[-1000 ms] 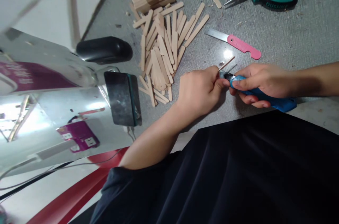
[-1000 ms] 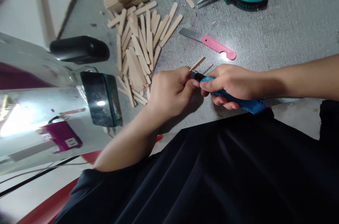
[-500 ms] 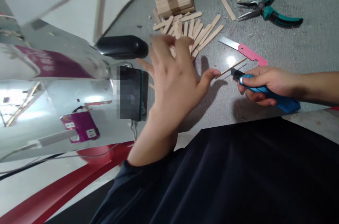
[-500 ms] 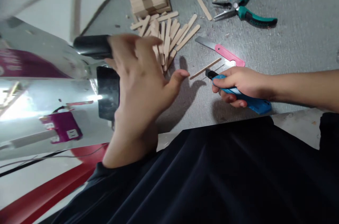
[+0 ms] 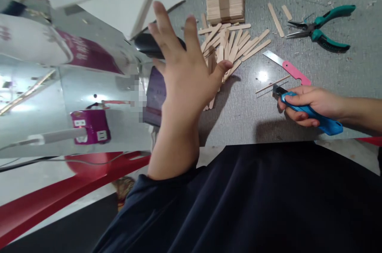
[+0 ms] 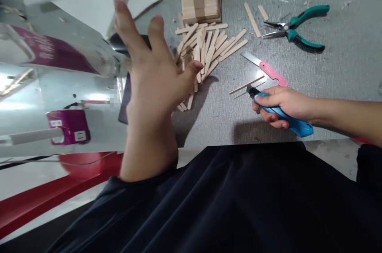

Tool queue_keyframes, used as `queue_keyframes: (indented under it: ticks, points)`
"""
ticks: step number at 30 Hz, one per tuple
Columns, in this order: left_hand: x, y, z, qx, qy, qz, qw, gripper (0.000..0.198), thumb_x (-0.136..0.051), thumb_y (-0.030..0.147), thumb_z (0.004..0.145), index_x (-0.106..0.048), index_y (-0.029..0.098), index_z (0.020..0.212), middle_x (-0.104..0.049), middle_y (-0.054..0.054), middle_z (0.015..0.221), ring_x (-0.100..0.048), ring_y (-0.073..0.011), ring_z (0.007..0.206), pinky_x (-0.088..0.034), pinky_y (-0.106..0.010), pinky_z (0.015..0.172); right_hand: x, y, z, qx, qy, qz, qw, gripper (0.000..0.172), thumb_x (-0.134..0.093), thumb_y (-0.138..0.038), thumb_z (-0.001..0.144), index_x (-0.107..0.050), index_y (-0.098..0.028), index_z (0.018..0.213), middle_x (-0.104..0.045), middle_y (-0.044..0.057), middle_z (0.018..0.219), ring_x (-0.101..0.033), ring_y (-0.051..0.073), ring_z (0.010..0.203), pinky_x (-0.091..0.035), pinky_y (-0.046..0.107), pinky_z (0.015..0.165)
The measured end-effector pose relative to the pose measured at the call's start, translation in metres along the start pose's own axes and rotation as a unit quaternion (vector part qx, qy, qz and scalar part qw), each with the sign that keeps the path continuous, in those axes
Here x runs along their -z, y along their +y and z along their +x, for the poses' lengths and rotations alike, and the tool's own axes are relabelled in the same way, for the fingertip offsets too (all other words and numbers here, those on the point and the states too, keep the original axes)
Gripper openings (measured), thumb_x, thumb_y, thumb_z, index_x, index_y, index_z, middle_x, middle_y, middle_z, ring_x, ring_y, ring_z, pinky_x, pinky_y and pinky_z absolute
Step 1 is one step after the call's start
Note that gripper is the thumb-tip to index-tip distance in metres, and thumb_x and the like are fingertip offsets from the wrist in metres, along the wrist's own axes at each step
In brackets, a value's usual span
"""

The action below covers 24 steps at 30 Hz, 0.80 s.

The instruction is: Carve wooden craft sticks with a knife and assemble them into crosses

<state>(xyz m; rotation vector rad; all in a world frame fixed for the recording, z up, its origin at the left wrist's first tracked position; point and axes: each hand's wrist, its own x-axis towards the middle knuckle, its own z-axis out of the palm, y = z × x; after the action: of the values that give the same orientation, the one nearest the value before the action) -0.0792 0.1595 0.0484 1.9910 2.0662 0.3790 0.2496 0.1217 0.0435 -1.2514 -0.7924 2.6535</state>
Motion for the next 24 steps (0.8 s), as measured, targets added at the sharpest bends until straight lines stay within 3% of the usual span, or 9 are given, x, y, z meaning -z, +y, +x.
queue_keyframes:
  ticks: [2, 4, 7, 10, 13, 17, 20, 24]
  points:
    - [-0.007, 0.01, -0.007, -0.066, 0.054, -0.034, 0.996, 0.092, -0.071, 0.089, 0.106, -0.052, 0.032, 0.176, -0.037, -0.018, 0.199, -0.034, -0.0474, 0.189, -0.04, -0.069, 0.15, 0.001, 0.001, 0.0, 0.005, -0.004, -0.004, 1.0, 0.026, -0.067, -0.038, 0.119, -0.069, -0.019, 0.101, -0.055, -0.005, 0.059, -0.043, 0.009, 0.037, -0.032, 0.018, 0.039]
    - [-0.018, 0.019, -0.015, -0.128, 0.062, -0.076, 0.987, 0.074, -0.054, 0.088, 0.115, -0.066, 0.029, 0.157, -0.07, -0.019, 0.169, -0.067, -0.0389, 0.163, -0.054, -0.058, 0.138, 0.0, 0.002, -0.001, 0.017, -0.008, -0.01, 1.0, 0.029, -0.073, -0.042, 0.116, -0.069, -0.019, 0.101, -0.056, -0.004, 0.059, -0.045, 0.009, 0.038, -0.033, 0.019, 0.039]
    - [-0.035, 0.03, -0.026, -0.169, -0.067, -0.105, 0.978, 0.058, -0.049, 0.072, 0.123, -0.075, 0.024, 0.142, -0.09, -0.013, 0.126, -0.085, -0.0297, 0.117, -0.066, -0.043, 0.105, -0.003, 0.003, -0.001, 0.046, 0.005, -0.019, 0.999, 0.031, -0.079, -0.047, 0.113, -0.069, -0.019, 0.102, -0.058, -0.004, 0.06, -0.048, 0.01, 0.038, -0.035, 0.02, 0.039]
    - [-0.044, 0.038, -0.031, -0.227, -0.121, -0.101, 0.961, 0.049, -0.046, 0.055, 0.124, -0.083, 0.022, 0.127, -0.091, -0.013, 0.112, -0.086, -0.0295, 0.103, -0.062, -0.041, 0.09, -0.007, 0.005, -0.001, 0.071, 0.021, -0.027, 0.997, 0.029, -0.08, -0.045, 0.112, -0.069, -0.02, 0.101, -0.059, -0.004, 0.061, -0.049, 0.011, 0.039, -0.035, 0.021, 0.039]
    - [-0.047, 0.041, -0.033, -0.263, -0.141, -0.081, 0.951, 0.055, -0.041, 0.053, 0.125, -0.085, 0.021, 0.116, -0.089, -0.014, 0.101, -0.084, -0.0288, 0.093, -0.057, -0.04, 0.082, -0.01, 0.007, -0.001, 0.09, 0.025, -0.032, 0.995, 0.027, -0.077, -0.042, 0.112, -0.069, -0.019, 0.101, -0.06, -0.004, 0.06, -0.049, 0.011, 0.037, -0.037, 0.021, 0.038]
    - [-0.047, 0.039, -0.036, -0.282, -0.125, -0.067, 0.949, 0.059, -0.036, 0.053, 0.126, -0.084, 0.021, 0.115, -0.085, -0.013, 0.089, -0.08, -0.0278, 0.082, -0.052, -0.04, 0.075, -0.011, 0.009, -0.001, 0.097, 0.013, -0.036, 0.995, 0.027, -0.077, -0.043, 0.113, -0.068, -0.02, 0.103, -0.06, -0.004, 0.062, -0.049, 0.011, 0.038, -0.04, 0.022, 0.039]
    - [-0.05, 0.035, -0.038, -0.285, -0.108, -0.072, 0.95, 0.047, -0.042, 0.039, 0.122, -0.085, 0.022, 0.122, -0.086, -0.012, 0.089, -0.081, -0.0278, 0.082, -0.052, -0.04, 0.076, -0.01, 0.009, -0.001, 0.081, -0.011, -0.038, 0.996, 0.029, -0.078, -0.046, 0.113, -0.066, -0.021, 0.104, -0.06, -0.005, 0.063, -0.047, 0.011, 0.039, -0.04, 0.022, 0.038]
    - [-0.054, 0.032, -0.037, -0.266, -0.089, -0.061, 0.958, 0.038, -0.05, 0.029, 0.114, -0.087, 0.024, 0.116, -0.088, -0.011, 0.092, -0.082, -0.0286, 0.085, -0.052, -0.04, 0.077, -0.006, 0.007, -0.001, 0.056, -0.035, -0.043, 0.997, 0.035, -0.082, -0.052, 0.111, -0.065, -0.022, 0.105, -0.058, -0.007, 0.063, -0.045, 0.01, 0.039, -0.038, 0.022, 0.038]
